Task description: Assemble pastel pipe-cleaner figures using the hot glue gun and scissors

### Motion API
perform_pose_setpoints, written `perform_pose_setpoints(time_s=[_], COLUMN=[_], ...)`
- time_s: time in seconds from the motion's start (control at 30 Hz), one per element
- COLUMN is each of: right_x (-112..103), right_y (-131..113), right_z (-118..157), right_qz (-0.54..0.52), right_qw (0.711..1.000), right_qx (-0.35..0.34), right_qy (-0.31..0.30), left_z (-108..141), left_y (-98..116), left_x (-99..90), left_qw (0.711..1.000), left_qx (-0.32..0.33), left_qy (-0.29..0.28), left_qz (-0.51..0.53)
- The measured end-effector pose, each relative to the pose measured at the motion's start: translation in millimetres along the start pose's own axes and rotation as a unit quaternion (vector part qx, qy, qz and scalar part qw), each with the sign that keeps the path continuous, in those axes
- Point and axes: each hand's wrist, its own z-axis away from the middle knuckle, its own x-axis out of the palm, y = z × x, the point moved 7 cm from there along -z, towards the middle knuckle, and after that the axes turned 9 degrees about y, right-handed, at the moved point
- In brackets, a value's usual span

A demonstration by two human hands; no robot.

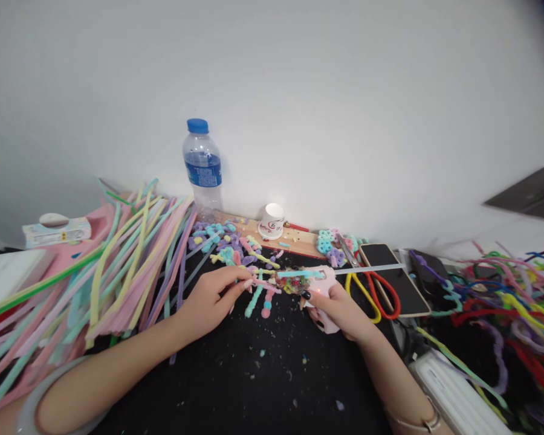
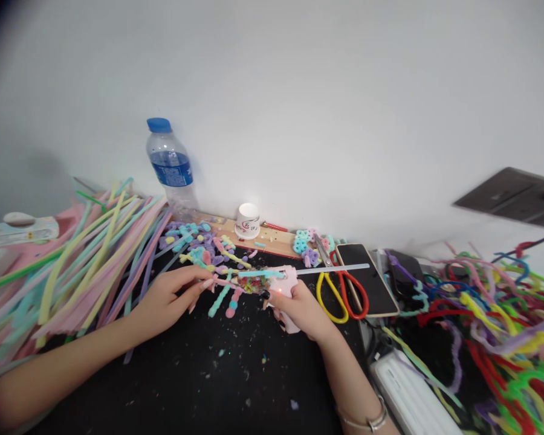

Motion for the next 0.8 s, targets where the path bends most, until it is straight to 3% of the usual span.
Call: perform_pose_setpoints(time_s=[0.8], right_x=[-2.9], right_y=[-0.9], right_z=[-1.7], right_qz=[0.01], right_qw=[1.0], right_qx=[-0.007], right_qy=[-0.004], left_z=[-0.2], left_y=[-4.8], left_x=[-0.5], left_qw=[1.0], left_qx=[-0.018], left_qy=[-0.001], left_qz=[0.01])
